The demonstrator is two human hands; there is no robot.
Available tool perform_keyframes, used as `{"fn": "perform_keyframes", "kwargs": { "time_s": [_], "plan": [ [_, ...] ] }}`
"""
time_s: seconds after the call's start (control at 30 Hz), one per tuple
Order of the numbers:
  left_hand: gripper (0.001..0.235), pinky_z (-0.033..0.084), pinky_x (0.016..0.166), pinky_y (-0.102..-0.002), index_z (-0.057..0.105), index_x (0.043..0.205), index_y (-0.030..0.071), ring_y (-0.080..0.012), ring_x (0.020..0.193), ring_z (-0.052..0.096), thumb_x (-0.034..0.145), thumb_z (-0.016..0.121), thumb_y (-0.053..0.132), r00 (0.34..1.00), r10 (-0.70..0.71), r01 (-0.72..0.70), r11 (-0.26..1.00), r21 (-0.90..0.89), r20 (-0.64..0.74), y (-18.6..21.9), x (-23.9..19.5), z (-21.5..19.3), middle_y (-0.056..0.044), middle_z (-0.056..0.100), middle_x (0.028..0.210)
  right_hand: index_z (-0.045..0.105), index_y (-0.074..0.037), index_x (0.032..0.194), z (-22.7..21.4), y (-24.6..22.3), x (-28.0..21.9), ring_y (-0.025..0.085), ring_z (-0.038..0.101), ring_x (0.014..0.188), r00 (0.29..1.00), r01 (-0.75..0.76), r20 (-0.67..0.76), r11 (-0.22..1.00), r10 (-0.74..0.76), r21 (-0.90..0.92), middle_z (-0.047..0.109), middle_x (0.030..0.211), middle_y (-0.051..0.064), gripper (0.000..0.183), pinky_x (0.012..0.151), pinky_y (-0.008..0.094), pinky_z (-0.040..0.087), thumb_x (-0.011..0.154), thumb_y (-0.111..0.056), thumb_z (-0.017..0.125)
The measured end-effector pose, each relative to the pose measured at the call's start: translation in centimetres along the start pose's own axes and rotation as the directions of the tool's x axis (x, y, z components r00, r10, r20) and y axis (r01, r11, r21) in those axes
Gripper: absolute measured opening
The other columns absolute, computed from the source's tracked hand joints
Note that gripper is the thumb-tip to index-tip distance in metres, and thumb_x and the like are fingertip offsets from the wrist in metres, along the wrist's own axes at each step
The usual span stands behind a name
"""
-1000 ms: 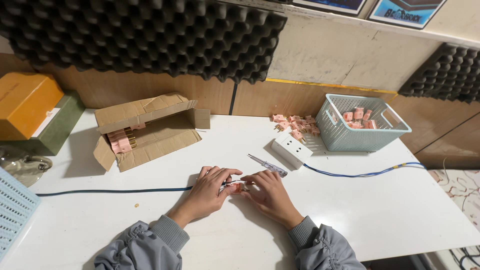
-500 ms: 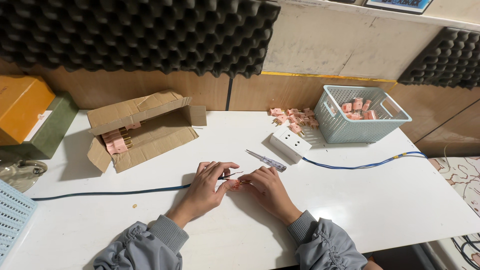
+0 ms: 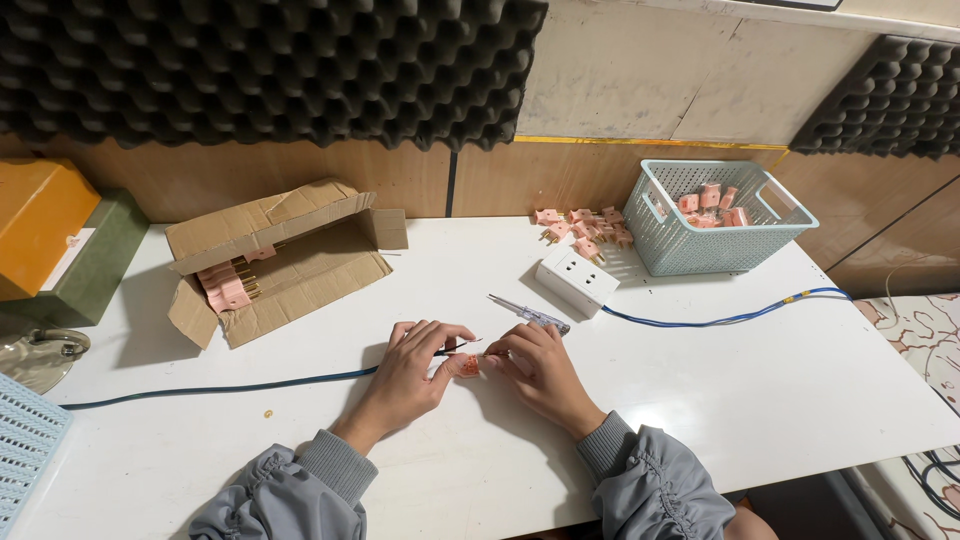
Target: The person assembles a power plug by inserting wires into the plug base, securing them with a screwdriver, and closing the plug casing.
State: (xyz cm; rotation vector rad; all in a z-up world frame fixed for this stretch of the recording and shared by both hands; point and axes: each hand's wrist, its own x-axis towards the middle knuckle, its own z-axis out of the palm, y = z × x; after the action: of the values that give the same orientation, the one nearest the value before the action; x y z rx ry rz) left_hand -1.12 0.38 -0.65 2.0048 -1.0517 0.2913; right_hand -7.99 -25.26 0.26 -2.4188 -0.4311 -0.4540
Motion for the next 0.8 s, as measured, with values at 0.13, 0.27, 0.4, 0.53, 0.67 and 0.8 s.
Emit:
{"fn": "perform_keyframes", "kwargs": {
  "time_s": [0.13,0.27,0.4,0.53,0.67,0.8],
  "plan": [
    [0.016,0.044,0.110,-0.041,0.084,0.118,0.028,-0.0153,0.098,0.072,0.113,0.071,0.035,1.000,0.022,-0.022,1.000,0.020,0.023,0.0,-0.1,-0.1,0.005,0.073,0.093,0.088,-0.018,0.112,-0.1,-0.8,0.1,0.018,0.068,0.089,1.000,0.009,0.020,1.000,-0.009,0.028,0.077,0.094,0.001,0.022,0.092,0.039,0.047,0.110,-0.037,0.078],
    [0.019,0.045,0.108,-0.040,0.086,0.116,0.028,-0.0127,0.095,0.073,0.112,0.074,0.043,1.000,0.005,-0.004,0.998,0.067,-0.011,-1.3,-0.1,0.4,0.006,0.070,0.091,0.086,-0.018,0.114,0.1,-0.1,0.0,0.017,0.069,0.091,0.999,-0.008,0.037,1.000,0.009,-0.016,0.077,0.095,0.000,0.025,0.094,0.039,0.046,0.111,-0.040,0.075],
    [0.020,0.046,0.107,-0.040,0.086,0.117,0.029,-0.0111,0.097,0.073,0.112,0.074,0.044,0.997,-0.009,0.016,0.996,0.087,-0.072,-1.7,-0.1,0.3,0.008,0.068,0.092,0.086,-0.020,0.112,-0.3,0.6,-0.2,0.019,0.069,0.096,1.000,0.012,0.020,0.986,-0.009,-0.169,0.075,0.098,0.001,0.025,0.098,0.040,0.046,0.110,-0.043,0.076],
    [0.019,0.046,0.107,-0.040,0.086,0.117,0.030,-0.0115,0.098,0.073,0.112,0.074,0.043,0.997,-0.017,0.024,0.996,0.087,-0.077,-1.9,-0.1,0.4,0.007,0.067,0.092,0.087,-0.019,0.109,-0.1,0.7,-0.3,0.021,0.066,0.099,0.999,0.030,0.047,0.969,-0.019,-0.244,0.073,0.104,0.004,0.019,0.100,0.043,0.046,0.102,-0.037,0.084],
    [0.016,0.047,0.106,-0.040,0.085,0.113,0.029,-0.0126,0.097,0.072,0.111,0.076,0.042,0.996,-0.007,0.014,0.997,0.079,-0.090,-2.1,-0.1,0.5,0.007,0.067,0.091,0.083,-0.024,0.112,0.3,1.3,-0.4,0.022,0.064,0.098,0.997,0.072,-0.006,0.956,-0.077,-0.283,0.067,0.106,0.001,0.018,0.099,0.044,0.048,0.099,-0.035,0.085],
    [0.012,0.047,0.107,-0.040,0.085,0.110,0.028,-0.0126,0.097,0.073,0.109,0.079,0.039,0.993,-0.007,0.011,0.999,0.034,-0.118,-2.2,-0.1,0.6,0.008,0.068,0.090,0.083,-0.022,0.120,0.7,0.6,0.4,0.021,0.069,0.098,0.973,0.143,-0.163,0.980,-0.164,-0.137,0.068,0.102,0.001,0.019,0.095,0.039,0.051,0.102,-0.026,0.086]
  ]
}}
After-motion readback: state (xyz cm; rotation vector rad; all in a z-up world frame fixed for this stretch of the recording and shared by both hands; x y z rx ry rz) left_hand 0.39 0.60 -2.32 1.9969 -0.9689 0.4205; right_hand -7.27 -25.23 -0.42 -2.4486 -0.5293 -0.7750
